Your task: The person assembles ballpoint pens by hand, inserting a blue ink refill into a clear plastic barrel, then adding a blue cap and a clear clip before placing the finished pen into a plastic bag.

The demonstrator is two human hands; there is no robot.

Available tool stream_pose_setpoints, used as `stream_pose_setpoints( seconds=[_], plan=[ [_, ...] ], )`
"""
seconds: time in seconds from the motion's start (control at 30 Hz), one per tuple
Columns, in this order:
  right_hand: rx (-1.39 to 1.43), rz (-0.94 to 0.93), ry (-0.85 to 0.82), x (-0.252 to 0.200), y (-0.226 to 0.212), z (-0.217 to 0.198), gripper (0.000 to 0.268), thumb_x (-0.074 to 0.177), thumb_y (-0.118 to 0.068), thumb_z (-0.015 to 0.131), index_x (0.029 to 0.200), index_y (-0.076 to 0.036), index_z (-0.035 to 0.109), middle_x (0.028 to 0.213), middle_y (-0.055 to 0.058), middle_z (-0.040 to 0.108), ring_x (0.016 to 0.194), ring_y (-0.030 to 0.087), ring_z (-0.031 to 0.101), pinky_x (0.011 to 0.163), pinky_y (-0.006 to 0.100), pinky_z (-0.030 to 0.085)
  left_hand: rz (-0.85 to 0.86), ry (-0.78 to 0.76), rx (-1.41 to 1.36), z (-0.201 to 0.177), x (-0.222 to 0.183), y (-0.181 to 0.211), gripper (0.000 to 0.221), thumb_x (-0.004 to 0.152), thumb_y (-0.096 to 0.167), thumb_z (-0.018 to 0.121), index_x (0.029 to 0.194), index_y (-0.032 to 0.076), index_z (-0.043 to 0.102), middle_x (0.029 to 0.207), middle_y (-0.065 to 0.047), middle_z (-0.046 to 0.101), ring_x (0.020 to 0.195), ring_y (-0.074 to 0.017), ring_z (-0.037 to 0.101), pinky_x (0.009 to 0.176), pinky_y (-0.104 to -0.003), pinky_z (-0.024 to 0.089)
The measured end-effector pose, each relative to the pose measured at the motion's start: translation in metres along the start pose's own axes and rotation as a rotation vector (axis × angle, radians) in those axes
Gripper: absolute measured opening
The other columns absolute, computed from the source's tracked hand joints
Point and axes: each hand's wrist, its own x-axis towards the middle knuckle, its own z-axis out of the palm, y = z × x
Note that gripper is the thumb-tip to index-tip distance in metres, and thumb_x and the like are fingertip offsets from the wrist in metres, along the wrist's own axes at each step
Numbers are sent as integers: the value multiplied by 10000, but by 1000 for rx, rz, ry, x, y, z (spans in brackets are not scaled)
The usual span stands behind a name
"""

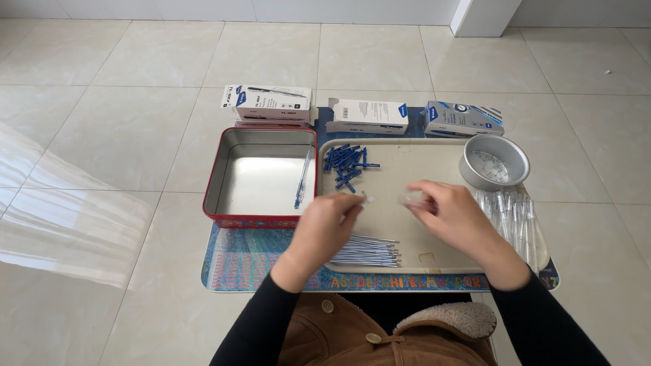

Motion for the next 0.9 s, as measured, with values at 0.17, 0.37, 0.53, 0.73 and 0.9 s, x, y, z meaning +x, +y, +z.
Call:
stream_pose_setpoints(
  seconds=[0.17, 0.37, 0.53, 0.73, 0.9],
  plan=[
    [14, 165, -299, 40, -29, 20, 268, 805, -228, 702, 971, -18, 692, 689, 149, 663, 681, 296, 669, 610, 382, 511, -14, 251, -83, -17, -4, -4, 189, 839, 9, 649, 1015, 9, 717, 834, -153, 729, 715, -258, 714, 659, -313, 583],
    [-205, 63, -412, 62, 1, 76, 148, 821, -167, 612, 934, -71, 615, 806, 109, 681, 834, 319, 684, 668, 402, 554, 3, 104, 16, -14, -10, 9, 127, 812, 42, 687, 924, 40, 747, 777, -118, 720, 705, -246, 701, 622, -315, 571],
    [-56, 132, -423, 45, 19, 27, 95, 837, -103, 545, 860, -31, 602, 762, 148, 641, 759, 310, 644, 631, 384, 504, -2, 19, 143, 9, -5, 7, 123, 812, 48, 694, 917, 53, 758, 792, -100, 702, 710, -203, 682, 649, -283, 567],
    [-100, 513, -188, 27, 65, -65, 304, 892, -148, 566, 1098, 65, 635, 975, 239, 679, 918, 359, 666, 749, 429, 525, 19, -121, 388, 28, -1, 3, 126, 849, 98, 667, 936, 109, 757, 856, -69, 669, 809, -165, 644, 678, -255, 566],
    [-65, 617, -110, 18, 115, -73, 414, 906, -163, 553, 1167, 156, 588, 955, 271, 672, 830, 333, 658, 697, 425, 526, 25, -209, 355, 26, -3, 4, 148, 858, 182, 661, 962, 124, 749, 886, -62, 652, 853, -171, 619, 690, -276, 570]
  ],
)
